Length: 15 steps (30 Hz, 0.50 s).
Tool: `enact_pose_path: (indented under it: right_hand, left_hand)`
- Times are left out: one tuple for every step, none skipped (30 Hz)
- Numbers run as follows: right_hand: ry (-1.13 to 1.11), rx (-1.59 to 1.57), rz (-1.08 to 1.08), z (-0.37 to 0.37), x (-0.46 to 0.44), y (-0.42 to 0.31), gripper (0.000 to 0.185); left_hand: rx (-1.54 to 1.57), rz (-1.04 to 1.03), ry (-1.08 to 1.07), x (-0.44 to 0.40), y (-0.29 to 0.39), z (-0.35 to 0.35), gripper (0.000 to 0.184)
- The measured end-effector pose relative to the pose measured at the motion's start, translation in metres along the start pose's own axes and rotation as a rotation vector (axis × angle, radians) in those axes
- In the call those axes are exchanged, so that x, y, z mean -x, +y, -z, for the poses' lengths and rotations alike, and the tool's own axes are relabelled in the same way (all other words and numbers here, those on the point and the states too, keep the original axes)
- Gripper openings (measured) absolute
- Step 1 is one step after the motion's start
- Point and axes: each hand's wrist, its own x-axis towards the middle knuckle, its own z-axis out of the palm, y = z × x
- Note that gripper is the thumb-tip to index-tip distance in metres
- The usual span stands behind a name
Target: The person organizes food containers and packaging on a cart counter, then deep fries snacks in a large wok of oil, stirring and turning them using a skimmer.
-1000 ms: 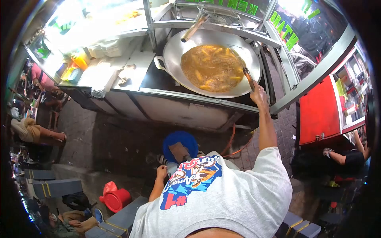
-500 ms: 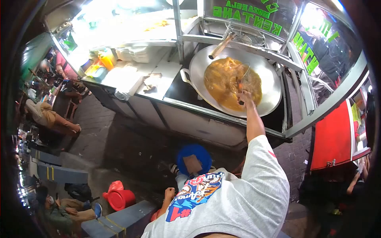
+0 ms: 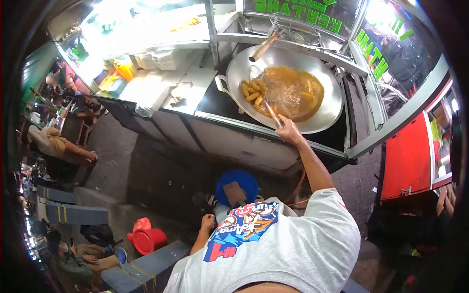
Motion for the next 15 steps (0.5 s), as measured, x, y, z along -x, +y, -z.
enact_pose_path:
  right_hand:
    - [-0.073,0.097,-0.046,0.016,0.016,-0.021,0.067]
    - [-0.145,0.194,-0.093,0.03,0.032,-0.038,0.066]
    - [-0.154,0.245,-0.09,0.039,0.048,-0.044,0.064]
    - [-0.16,0.298,-0.088,0.048,0.062,-0.047,0.062]
    - [-0.164,0.352,-0.084,0.059,0.074,-0.05,0.061]
    - [-0.142,0.436,-0.078,0.071,0.084,-0.056,0.06]
    - [-0.123,0.518,-0.075,0.084,0.095,-0.061,0.059]
    - [-0.109,0.599,-0.078,0.095,0.107,-0.063,0.058]
    - [-0.042,0.644,-0.029,0.106,0.116,-0.059,0.055]
    - [-0.015,0.648,-0.067,0.118,0.122,-0.06,0.051]
    - [0.014,0.671,-0.076,0.128,0.127,-0.056,0.049]
    - [0.047,0.694,-0.082,0.139,0.132,-0.051,0.047]
    - [0.088,0.725,-0.084,0.15,0.134,-0.051,0.042]
    - [0.09,0.768,-0.087,0.164,0.136,-0.052,0.043]
    - [0.095,0.791,-0.095,0.18,0.136,-0.051,0.042]
  left_hand:
    - [0.002,-0.021,-0.014,-0.013,-0.009,-0.002,0.021]
    - [0.107,0.031,-0.053,-0.051,-0.045,-0.011,0.022]
    - [0.06,0.04,-0.062,-0.044,-0.029,-0.009,0.023]
    - [0.014,0.045,-0.072,-0.041,-0.012,-0.007,0.023]
    - [0.096,0.073,-0.066,-0.047,-0.011,-0.012,0.025]
    - [0.079,0.053,-0.07,-0.056,-0.011,-0.016,0.025]
    - [0.06,0.036,-0.075,-0.063,-0.011,-0.019,0.025]
    - [0.037,0.024,-0.083,-0.065,-0.014,-0.022,0.026]
    - [0.005,-0.015,-0.089,-0.059,-0.004,-0.023,0.027]
    - [-0.022,-0.032,-0.092,-0.058,-0.004,-0.025,0.027]
    - [-0.048,-0.055,-0.094,-0.058,-0.001,-0.027,0.027]
    - [-0.072,-0.08,-0.093,-0.061,0.003,-0.029,0.026]
    - [-0.091,-0.072,-0.084,-0.056,0.011,-0.031,0.026]
    - [-0.098,-0.087,-0.102,-0.053,0.018,-0.031,0.026]
    - [-0.107,-0.098,-0.121,-0.049,0.023,-0.03,0.026]
